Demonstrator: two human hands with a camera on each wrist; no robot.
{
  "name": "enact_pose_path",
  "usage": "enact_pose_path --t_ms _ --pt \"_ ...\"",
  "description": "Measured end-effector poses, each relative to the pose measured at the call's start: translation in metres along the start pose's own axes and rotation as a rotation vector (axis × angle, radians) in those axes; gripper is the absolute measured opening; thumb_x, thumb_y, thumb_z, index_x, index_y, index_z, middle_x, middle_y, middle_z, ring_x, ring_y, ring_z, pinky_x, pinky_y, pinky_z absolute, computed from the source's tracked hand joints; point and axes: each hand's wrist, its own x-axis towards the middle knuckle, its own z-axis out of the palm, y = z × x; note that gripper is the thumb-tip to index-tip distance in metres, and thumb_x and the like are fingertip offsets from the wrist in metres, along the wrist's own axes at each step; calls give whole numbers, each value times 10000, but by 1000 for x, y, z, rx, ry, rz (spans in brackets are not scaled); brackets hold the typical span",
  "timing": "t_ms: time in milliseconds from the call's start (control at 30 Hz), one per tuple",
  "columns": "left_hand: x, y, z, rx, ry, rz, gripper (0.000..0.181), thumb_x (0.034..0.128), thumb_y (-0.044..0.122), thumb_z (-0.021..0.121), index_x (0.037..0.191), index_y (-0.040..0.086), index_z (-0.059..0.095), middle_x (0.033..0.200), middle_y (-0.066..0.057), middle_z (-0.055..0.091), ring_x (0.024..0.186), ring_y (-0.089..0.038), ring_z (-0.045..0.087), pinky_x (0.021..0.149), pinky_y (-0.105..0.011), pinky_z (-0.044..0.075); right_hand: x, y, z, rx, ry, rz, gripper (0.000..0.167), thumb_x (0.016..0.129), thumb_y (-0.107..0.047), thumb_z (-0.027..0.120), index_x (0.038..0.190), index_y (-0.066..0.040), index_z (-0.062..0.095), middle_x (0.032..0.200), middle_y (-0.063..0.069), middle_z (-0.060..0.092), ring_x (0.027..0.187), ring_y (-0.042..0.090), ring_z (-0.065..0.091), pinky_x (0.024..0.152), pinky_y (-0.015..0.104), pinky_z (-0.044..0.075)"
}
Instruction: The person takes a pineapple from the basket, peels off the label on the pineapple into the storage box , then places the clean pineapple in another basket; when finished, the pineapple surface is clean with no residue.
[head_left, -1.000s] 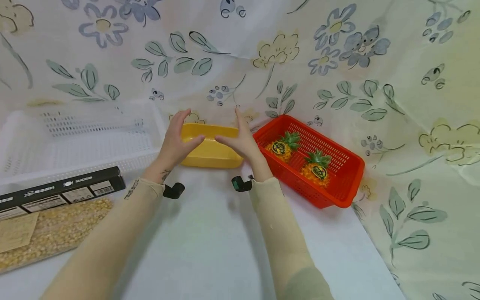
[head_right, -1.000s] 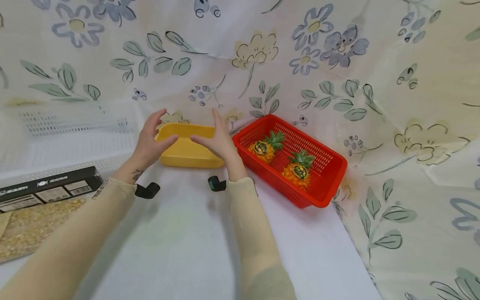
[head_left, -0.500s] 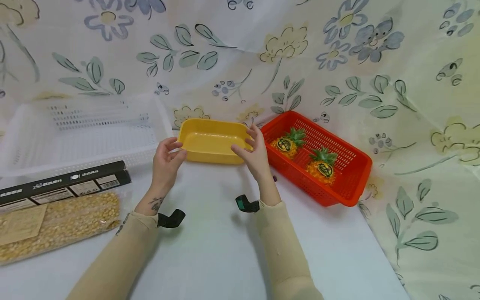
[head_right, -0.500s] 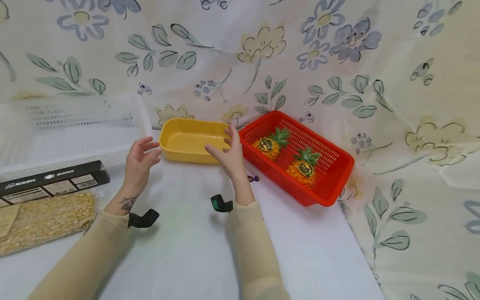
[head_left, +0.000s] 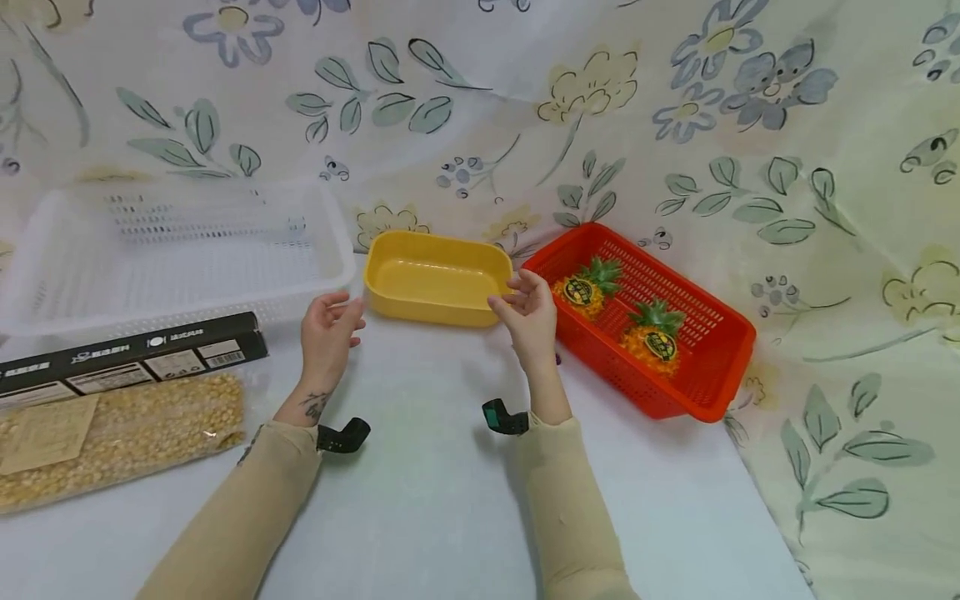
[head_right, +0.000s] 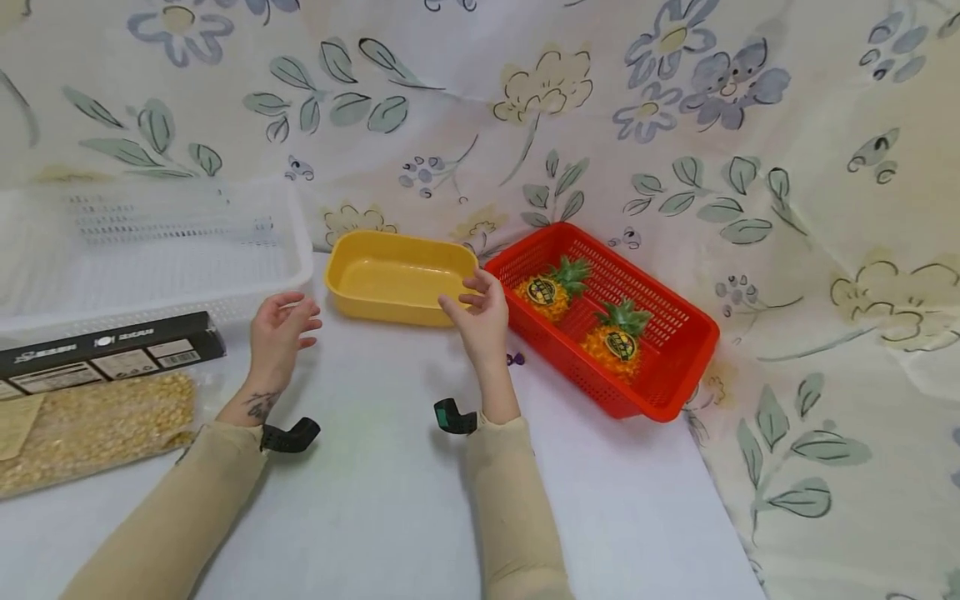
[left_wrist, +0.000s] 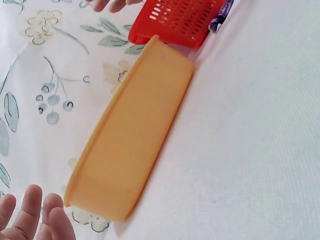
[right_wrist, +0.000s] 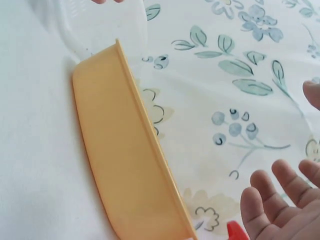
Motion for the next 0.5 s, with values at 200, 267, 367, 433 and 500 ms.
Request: enact_pose_path --t_ms 200,267,367,433,500 --pt "8 -2 -1 12 50 -80 462 857 356 637 1196 89 473 773 120 593 628 -28 591 513 -161 466 0 2 -11 9 56 -18 483 796 -34 702 1217 -14 465 1083 107 566 941 223 570 801 186 506" --pt "9 -2 -4 -8 77 -88 463 852 346 643 1197 96 458 762 112 594 604 -33 588 495 -157 456 1 2 -13 5 66 -11 485 796 -57 710 1215 -5 470 1118 147 566 972 254 567 807 198 508" --pt "12 -3 -11 -70 115 -86 455 850 327 646 1183 99 435 752 90 602 561 -36 585 467 -152 440 2 3 -15 4 77 -11 471 798 -77 715 1201 -17 478 1157 190 552 1022 301 556 833 217 506" --pt "14 -3 -15 -128 141 -83 433 846 313 654 1155 109 430 753 76 609 537 -36 583 449 -149 430 3 4 -17 6 87 -19 445 798 -77 715 1180 -36 491 1148 189 555 1029 305 556 846 221 502" --pt "15 -3 -19 -189 169 -75 385 842 293 664 1106 135 433 751 64 609 516 -27 580 431 -145 419 3 6 -18 2 94 -28 427 800 -80 713 1166 -52 496 1134 186 557 999 263 563 847 217 500"
